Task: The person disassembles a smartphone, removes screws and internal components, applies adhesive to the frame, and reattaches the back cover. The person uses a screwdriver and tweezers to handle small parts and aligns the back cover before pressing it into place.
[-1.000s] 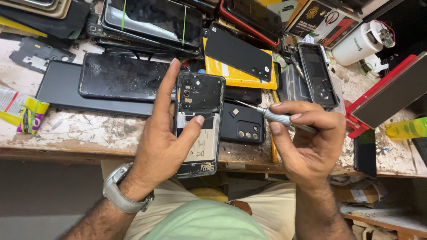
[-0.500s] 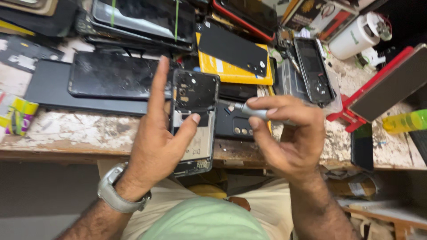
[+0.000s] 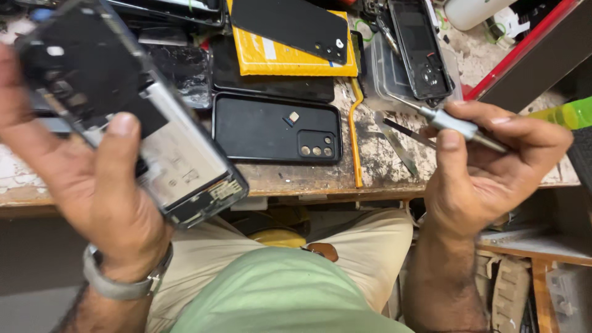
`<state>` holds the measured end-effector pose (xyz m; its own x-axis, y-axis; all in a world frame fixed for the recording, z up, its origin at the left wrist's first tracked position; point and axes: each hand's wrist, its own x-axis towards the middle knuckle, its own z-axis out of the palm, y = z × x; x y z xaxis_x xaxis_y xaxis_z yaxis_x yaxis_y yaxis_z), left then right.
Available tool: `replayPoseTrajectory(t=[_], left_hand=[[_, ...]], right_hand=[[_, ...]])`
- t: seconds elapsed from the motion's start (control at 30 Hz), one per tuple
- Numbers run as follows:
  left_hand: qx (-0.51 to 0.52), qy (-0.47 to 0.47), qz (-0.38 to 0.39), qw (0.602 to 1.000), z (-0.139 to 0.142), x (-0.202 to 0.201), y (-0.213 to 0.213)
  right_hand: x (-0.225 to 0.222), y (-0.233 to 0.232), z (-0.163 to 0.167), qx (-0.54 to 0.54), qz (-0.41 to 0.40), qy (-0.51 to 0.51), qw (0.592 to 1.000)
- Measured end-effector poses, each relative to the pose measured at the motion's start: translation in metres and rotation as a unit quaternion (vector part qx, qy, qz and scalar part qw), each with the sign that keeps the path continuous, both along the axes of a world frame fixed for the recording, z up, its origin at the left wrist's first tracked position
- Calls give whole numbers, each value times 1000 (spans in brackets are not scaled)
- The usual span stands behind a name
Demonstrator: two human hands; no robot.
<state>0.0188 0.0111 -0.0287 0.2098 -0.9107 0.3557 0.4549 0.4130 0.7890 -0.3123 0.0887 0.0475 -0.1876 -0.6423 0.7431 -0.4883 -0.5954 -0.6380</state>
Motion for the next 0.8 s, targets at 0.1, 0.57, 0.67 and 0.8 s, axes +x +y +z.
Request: replayPoseTrajectory(t=[0.1, 0.57, 0.67, 0.8], left_hand=[[26, -5, 18, 999, 1, 3, 7], [205, -122, 60, 969, -29, -2, 36], [240, -142, 57, 959, -36, -5, 38], [277, -164, 44, 946, -43, -14, 31]], right_hand=[[-4, 6, -5, -12, -4, 1, 1000], [-16, -6, -68, -26, -123, -64, 990], [-28, 3, -76, -35, -161, -113, 980], [-38, 11, -77, -14, -123, -139, 983]])
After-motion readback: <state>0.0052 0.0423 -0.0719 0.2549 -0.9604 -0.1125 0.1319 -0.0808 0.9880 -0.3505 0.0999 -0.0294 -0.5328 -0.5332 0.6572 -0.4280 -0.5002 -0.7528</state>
